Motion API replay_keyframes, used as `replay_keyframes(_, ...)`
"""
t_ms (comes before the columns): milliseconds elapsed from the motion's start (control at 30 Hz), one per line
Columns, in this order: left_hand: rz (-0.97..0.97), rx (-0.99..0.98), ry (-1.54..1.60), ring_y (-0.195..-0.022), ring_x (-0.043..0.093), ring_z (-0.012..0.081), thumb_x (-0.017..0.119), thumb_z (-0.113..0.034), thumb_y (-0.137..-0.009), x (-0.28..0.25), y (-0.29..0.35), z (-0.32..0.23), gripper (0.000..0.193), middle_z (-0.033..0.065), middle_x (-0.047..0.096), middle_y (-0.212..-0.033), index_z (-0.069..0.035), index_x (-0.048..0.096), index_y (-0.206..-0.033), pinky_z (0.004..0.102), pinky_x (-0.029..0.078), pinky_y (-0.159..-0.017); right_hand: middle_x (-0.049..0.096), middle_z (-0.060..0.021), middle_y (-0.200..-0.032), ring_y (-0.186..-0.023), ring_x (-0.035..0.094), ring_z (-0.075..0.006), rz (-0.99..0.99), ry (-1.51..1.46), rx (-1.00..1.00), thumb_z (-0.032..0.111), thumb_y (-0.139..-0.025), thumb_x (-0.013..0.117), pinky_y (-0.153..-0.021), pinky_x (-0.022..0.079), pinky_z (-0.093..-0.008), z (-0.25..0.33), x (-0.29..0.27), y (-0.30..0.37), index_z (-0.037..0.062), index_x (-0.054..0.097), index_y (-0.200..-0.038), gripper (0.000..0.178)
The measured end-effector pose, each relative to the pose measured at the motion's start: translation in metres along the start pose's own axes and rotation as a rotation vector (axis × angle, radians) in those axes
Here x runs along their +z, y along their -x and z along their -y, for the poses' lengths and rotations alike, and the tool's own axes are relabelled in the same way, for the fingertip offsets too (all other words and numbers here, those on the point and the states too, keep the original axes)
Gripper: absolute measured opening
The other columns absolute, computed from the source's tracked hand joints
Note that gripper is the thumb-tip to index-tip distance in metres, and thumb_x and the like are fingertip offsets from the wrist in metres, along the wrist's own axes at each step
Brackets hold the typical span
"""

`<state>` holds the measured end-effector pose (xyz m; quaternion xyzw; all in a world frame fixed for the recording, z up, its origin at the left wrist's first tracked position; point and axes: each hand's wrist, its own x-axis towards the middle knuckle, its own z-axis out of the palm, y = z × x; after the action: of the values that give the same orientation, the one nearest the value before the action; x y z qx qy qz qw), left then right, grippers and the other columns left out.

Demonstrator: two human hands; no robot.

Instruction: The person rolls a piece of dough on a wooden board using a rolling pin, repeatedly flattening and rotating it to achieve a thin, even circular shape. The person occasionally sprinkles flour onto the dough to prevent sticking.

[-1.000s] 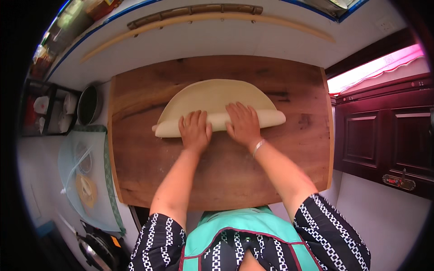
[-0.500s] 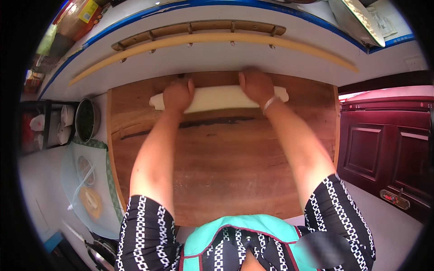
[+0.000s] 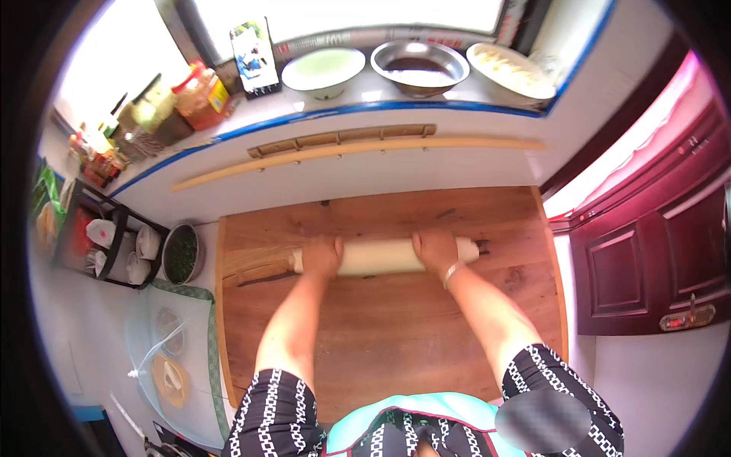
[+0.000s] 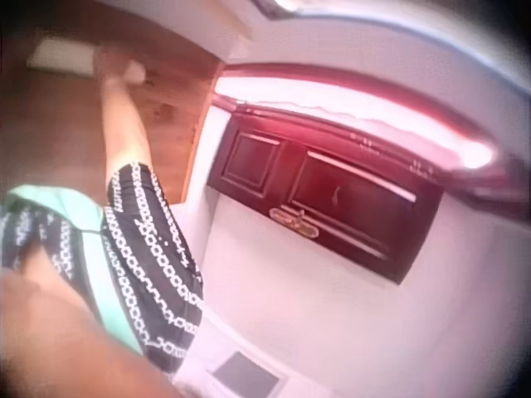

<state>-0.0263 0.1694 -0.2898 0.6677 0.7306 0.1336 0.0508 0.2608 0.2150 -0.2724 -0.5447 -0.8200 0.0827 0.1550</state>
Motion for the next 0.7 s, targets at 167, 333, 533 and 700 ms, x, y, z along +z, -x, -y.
replay_keyframes(167, -0.031, 0.156, -0.081, -0.079, 0.062, 0.0330, 0.048, -0.030, -0.089, 0.004, 0.191, -0.025, 0.033, 0.0147, 0.066, -0.083, -0.006, 0.067, -0.075, 0.0484, 0.048, -0.070, 0.066, -0.0128, -0.085, -0.083, 0.061, -0.0313, 0.133, 0.046, 0.043, 0.029, -0.089, 0.045, -0.073, 0.046, -0.0471, 0.028, -0.024, 0.194, 0.0080, 0.065, -0.076, 0.032)
replay_keyframes(333, -0.070, 0.272, 0.103, -0.073, 0.063, 0.0310, 0.059, -0.028, -0.080, -0.027, 0.335, -0.052, 0.022, 0.0117, 0.063, -0.073, -0.011, 0.065, -0.068, 0.0477, 0.048, -0.063, 0.065, -0.0116, -0.077, -0.081, 0.062, -0.0294, 0.089, -0.024, 0.131, 0.028, -0.084, 0.051, -0.071, 0.046, -0.0466, 0.062, -0.043, 0.358, 0.0116, 0.065, -0.072, 0.025)
replay_keyframes(533, 0.007, 0.087, 0.139, -0.082, 0.064, 0.0370, 0.048, -0.028, -0.087, -0.013, 0.246, -0.062, 0.031, 0.0158, 0.067, -0.084, -0.009, 0.068, -0.074, 0.0512, 0.051, -0.072, 0.067, -0.0177, -0.088, -0.082, 0.063, -0.0381, 0.050, 0.054, 0.261, 0.032, -0.092, 0.042, -0.075, 0.050, -0.0484, 0.048, -0.031, 0.268, 0.0040, 0.070, -0.078, 0.042)
replay_keyframes(700, -0.240, 0.435, 0.144, -0.089, 0.061, 0.0254, 0.062, -0.025, -0.077, -0.019, 0.328, -0.112, 0.021, 0.0058, 0.065, -0.094, -0.012, 0.064, -0.094, 0.0425, 0.044, -0.082, 0.064, -0.0035, -0.086, -0.087, 0.061, -0.0215, -0.363, -0.001, -0.130, 0.024, -0.074, 0.064, -0.079, 0.044, -0.0409, 0.136, -0.013, 0.326, 0.0139, 0.062, -0.088, 0.018)
